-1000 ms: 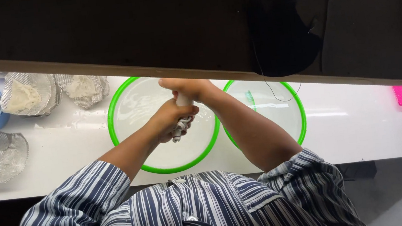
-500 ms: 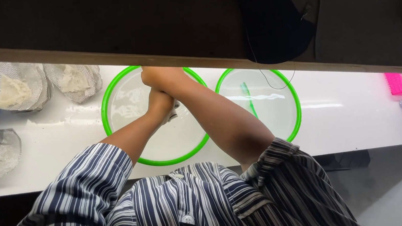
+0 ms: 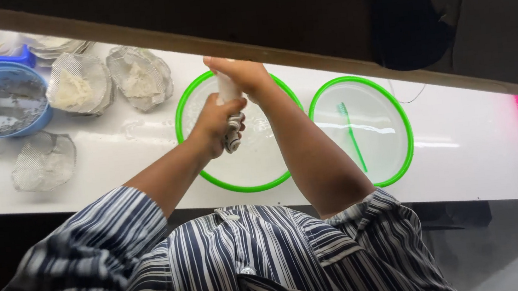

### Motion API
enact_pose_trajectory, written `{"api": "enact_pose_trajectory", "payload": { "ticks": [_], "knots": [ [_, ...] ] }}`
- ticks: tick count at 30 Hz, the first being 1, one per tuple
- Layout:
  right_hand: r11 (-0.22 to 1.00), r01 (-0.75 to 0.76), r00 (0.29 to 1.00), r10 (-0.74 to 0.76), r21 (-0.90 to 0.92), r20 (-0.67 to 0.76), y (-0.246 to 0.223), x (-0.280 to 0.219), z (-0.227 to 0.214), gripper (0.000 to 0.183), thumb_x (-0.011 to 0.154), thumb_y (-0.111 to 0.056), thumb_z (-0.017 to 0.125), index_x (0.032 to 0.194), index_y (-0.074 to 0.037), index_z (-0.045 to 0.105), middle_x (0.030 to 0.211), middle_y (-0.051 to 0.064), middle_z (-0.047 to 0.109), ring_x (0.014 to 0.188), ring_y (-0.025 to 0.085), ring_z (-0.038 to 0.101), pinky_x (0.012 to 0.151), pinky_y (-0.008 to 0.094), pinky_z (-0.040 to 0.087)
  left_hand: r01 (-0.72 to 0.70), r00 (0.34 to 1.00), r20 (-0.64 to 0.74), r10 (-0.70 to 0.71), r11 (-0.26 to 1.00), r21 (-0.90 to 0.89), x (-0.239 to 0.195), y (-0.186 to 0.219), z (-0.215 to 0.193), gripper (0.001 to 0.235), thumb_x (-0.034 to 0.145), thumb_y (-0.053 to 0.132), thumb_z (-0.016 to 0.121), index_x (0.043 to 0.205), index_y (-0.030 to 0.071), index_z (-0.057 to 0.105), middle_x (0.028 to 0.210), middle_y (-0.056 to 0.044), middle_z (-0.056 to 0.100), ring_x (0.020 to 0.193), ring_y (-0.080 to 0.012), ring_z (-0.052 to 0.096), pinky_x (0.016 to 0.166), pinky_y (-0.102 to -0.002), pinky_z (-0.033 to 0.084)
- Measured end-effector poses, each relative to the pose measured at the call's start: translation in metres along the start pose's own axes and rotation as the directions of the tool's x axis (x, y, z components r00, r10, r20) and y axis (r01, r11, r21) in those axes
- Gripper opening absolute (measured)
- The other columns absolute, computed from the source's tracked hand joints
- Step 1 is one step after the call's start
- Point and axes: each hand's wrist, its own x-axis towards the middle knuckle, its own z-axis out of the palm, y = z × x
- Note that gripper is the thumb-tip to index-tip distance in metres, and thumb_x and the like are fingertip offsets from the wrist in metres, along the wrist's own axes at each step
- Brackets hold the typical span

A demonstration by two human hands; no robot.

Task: The person scrubs a mesh bag containing a white substance with a green toothbrush in a bowl of water. They then remove the bag, dry it with a cloth, and repeat the process with a second mesh bag.

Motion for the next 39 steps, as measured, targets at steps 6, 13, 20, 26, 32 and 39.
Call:
{"api": "enact_pose_trajectory", "payload": {
  "ticks": [6, 13, 20, 26, 32, 39],
  "knots": [
    [0.665, 0.701, 0.699, -0.712, 0.256, -0.064, -0.004, -0.032, 0.094, 0.039, 0.093, -0.049, 0.064, 0.118, -0.019, 0.059, 0.118, -0.001, 0.061, 0.106, 0.015, 0.058, 0.089, 0.028, 0.048, -0.072, 0.957, -0.285, 0.047, 0.995, -0.076, -0.11, 0.056, -0.119, 0.048, 0.086, 0.029, 0.069, 0.128, 0.019, 0.048, 0.1, -0.004, 0.063, 0.083, -0.0147, 0.063, 0.072, -0.031, 0.051],
    [0.876, 0.429, 0.83, -0.479, 0.22, 0.286, 0.077, -0.055, 0.221, 0.038, 0.103, -0.041, 0.06, 0.129, -0.015, 0.067, 0.119, 0.017, 0.065, 0.104, 0.03, 0.069, 0.085, 0.04, 0.06, 0.128, 0.902, -0.431, -0.004, 0.957, 0.259, -0.085, -0.033, -0.219, 0.068, 0.081, 0.038, 0.082, 0.133, 0.011, 0.046, 0.113, -0.016, 0.06, 0.089, -0.0301, 0.066, 0.058, -0.04, 0.06],
    [0.945, 0.224, 0.945, -0.27, 0.237, 0.184, 0.14, -0.024, 0.258, 0.043, 0.109, -0.04, 0.046, 0.135, -0.01, 0.062, 0.124, 0.026, 0.062, 0.112, 0.034, 0.066, 0.09, 0.041, 0.06, -0.048, 0.91, -0.211, 0.356, 0.597, 0.801, -0.099, -0.052, -0.248, 0.088, 0.085, 0.026, 0.084, 0.155, 0.01, 0.032, 0.128, -0.024, 0.043, 0.125, -0.0454, 0.052, 0.097, -0.052, 0.057],
    [0.914, 0.19, 0.963, -0.245, 0.358, 0.115, 0.124, -0.048, 0.25, 0.041, 0.11, -0.035, 0.041, 0.137, -0.006, 0.051, 0.123, 0.017, 0.055, 0.103, 0.023, 0.062, 0.085, 0.033, 0.06, -0.286, 0.86, 0.233, 0.455, 0.052, 0.957, -0.074, -0.066, -0.295, 0.036, 0.088, 0.025, 0.065, 0.123, 0.016, 0.069, 0.099, -0.011, 0.053, 0.093, -0.0344, 0.063, 0.073, -0.043, 0.058],
    [0.943, 0.163, 0.949, -0.23, 0.289, 0.216, 0.124, -0.057, 0.256, 0.035, 0.105, -0.03, 0.053, 0.13, -0.005, 0.055, 0.109, 0.014, 0.059, 0.089, 0.018, 0.065, 0.073, 0.029, 0.062, -0.086, 0.892, -0.161, 0.423, 0.508, 0.857, -0.07, -0.073, -0.327, 0.022, 0.082, 0.038, 0.075, 0.084, 0.02, 0.063, 0.085, -0.001, 0.057, 0.081, -0.0252, 0.068, 0.073, -0.038, 0.055],
    [0.74, 0.467, 0.874, -0.303, -0.484, 0.381, 0.095, -0.085, 0.27, 0.075, 0.072, -0.047, 0.091, 0.13, -0.012, 0.062, 0.108, 0.014, 0.068, 0.1, 0.033, 0.072, 0.084, 0.044, 0.058, -0.002, 0.925, -0.293, 0.24, 0.777, 0.63, -0.107, -0.057, -0.32, 0.07, 0.074, 0.039, 0.089, 0.121, 0.015, 0.043, 0.109, -0.011, 0.056, 0.092, -0.0263, 0.071, 0.079, -0.039, 0.057]
  ]
}}
